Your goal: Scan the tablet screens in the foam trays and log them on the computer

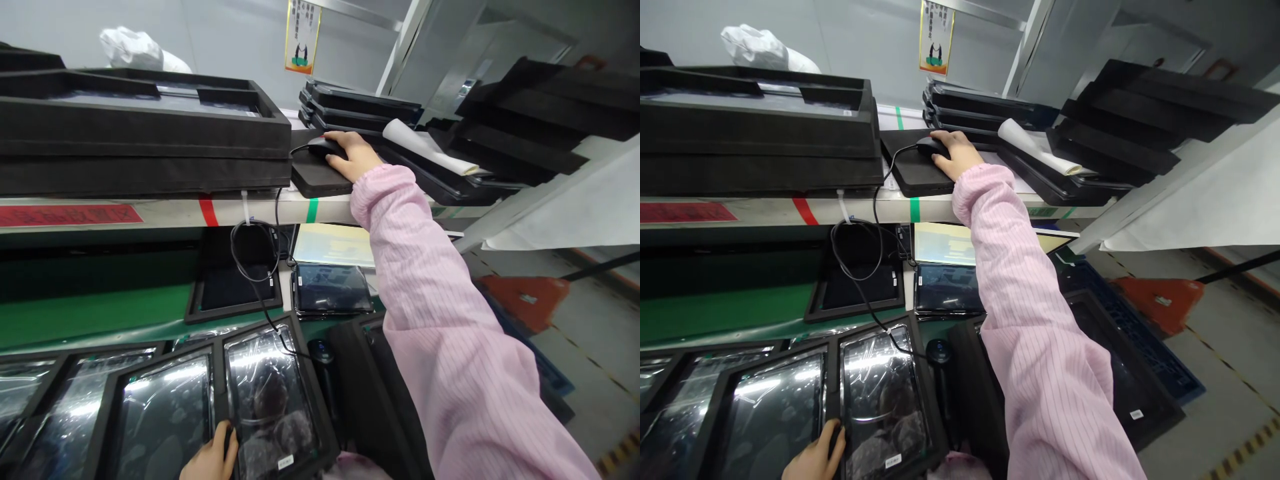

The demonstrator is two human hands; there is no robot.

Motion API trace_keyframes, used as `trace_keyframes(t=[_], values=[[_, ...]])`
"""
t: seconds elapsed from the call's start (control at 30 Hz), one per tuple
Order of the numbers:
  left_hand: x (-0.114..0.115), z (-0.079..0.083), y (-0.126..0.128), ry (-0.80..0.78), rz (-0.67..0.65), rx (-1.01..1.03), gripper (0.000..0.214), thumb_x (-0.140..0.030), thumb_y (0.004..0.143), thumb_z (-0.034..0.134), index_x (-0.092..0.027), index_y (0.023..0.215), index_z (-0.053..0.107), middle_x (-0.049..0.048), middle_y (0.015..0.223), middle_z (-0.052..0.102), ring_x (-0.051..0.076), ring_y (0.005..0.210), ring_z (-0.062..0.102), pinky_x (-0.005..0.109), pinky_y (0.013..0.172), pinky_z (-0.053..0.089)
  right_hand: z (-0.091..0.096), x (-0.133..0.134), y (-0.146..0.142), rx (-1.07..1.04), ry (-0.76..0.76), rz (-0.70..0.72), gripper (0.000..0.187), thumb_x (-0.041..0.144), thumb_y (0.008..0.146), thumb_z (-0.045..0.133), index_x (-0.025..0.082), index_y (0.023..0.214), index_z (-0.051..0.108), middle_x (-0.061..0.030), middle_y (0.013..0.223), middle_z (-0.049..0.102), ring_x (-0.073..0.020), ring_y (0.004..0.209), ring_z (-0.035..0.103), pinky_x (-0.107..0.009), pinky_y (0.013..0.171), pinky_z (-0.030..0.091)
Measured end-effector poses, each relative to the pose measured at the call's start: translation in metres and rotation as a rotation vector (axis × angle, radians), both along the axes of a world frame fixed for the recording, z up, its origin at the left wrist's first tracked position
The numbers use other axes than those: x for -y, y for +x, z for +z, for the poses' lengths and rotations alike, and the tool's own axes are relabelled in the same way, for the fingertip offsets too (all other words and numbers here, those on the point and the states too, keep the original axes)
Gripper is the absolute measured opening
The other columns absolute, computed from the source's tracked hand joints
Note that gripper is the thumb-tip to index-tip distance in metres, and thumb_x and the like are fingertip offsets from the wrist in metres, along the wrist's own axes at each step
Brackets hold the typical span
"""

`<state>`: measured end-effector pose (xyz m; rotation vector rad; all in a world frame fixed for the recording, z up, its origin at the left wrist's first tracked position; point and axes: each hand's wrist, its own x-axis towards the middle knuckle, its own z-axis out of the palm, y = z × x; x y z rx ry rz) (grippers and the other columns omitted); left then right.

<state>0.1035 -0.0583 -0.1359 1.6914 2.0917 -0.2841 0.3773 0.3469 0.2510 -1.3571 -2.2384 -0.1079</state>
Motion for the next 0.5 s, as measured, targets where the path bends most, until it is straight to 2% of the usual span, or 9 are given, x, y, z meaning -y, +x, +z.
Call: trace_keyframes(t=[0.5], values=[[0.0013, -0.0032, -0.0089, -0.008, -0.018, 0.096, 0.037, -0.033, 0.089, 0.024, -0.023, 0.108, 0.055, 0.0053, 0.080, 0.072, 0.022, 0.072, 0.068, 0.028, 0.056, 0.044, 0.0019, -0.0042, 0.0033, 0.006, -0.033, 0.034, 0.046, 0.034, 0.079, 0.054, 0.029, 0.124, 0.047, -0.0040, 0.127, 0.050, -0.0250, 0.122, 0.043, -0.042, 0.109, 0.030]])
